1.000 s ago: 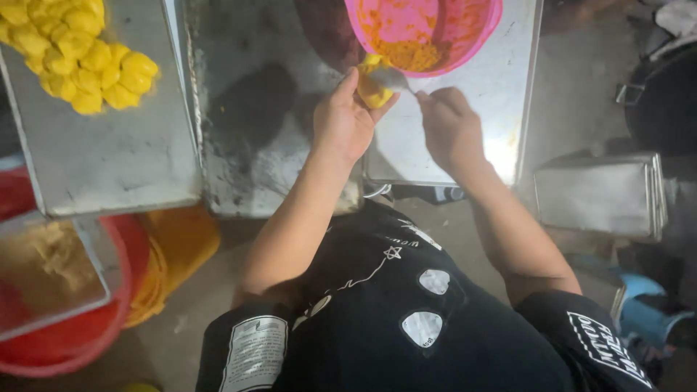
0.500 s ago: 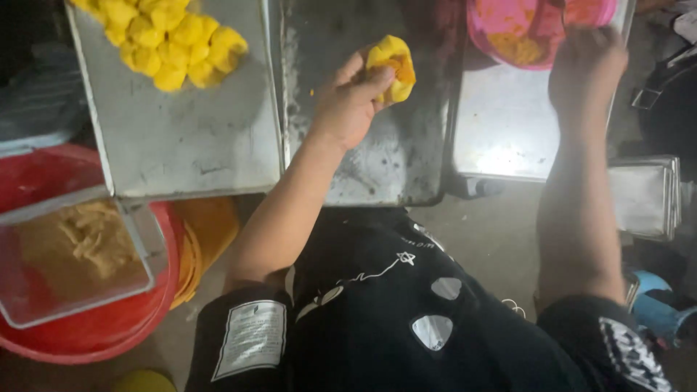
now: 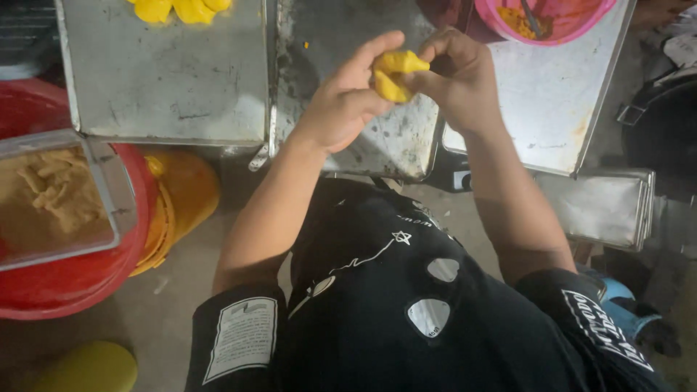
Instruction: Preparing filled pastries by adding filling to yellow dough, rolling it into cylinders, and coating them with breadcrumbs.
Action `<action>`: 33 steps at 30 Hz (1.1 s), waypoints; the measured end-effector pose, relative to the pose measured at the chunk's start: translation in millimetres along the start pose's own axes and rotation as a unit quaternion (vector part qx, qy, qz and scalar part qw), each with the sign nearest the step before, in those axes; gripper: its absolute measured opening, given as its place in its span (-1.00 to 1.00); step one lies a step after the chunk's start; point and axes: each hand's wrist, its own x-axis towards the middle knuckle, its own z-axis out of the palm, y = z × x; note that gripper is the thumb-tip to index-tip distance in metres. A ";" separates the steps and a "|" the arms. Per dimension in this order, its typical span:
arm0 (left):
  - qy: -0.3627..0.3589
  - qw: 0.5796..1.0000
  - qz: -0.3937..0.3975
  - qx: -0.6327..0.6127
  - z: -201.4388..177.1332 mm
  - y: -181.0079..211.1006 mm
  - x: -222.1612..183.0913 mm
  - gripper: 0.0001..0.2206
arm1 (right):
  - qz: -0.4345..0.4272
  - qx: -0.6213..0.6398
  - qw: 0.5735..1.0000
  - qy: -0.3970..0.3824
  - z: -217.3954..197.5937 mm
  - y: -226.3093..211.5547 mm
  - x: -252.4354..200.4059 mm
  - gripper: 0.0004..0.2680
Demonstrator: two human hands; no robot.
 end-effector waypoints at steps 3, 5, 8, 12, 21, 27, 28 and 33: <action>0.019 0.999 0.010 0.037 2.2 -3.3 -8.6 -0.33 | 0.081 -0.008 0.994 0.076 10.7 5.9 -1.2 -0.77; 0.028 0.998 0.010 0.049 0.0 -3.6 -11.7 -0.32 | 0.145 0.002 0.983 0.113 13.1 -4.6 -3.3 -0.71; 0.039 0.999 0.016 0.034 -4.5 1.2 -14.8 -0.30 | -0.016 0.036 0.997 -0.071 10.1 -20.3 -8.9 -0.45; 0.047 0.998 0.006 0.030 -9.7 -2.4 -14.2 -0.32 | -0.112 -0.053 0.989 -0.075 16.2 -9.1 -10.5 -0.36; -0.032 0.940 -0.075 0.332 -70.4 15.9 45.4 -0.62 | -0.127 -0.081 0.980 0.129 43.9 42.3 -23.8 -0.80; -0.130 0.706 -0.060 0.694 -161.4 -7.6 112.6 -0.73 | -0.029 -0.051 0.983 0.171 68.2 79.6 -28.5 -0.78; -0.140 0.683 -0.062 0.714 -185.3 -22.8 120.8 -0.75 | -0.017 -0.029 0.982 0.184 66.4 93.5 -27.7 -0.75; -0.089 0.585 0.143 0.793 -145.5 -27.3 115.6 -0.80 | 0.040 -0.105 0.959 0.262 44.0 133.4 -16.4 -0.76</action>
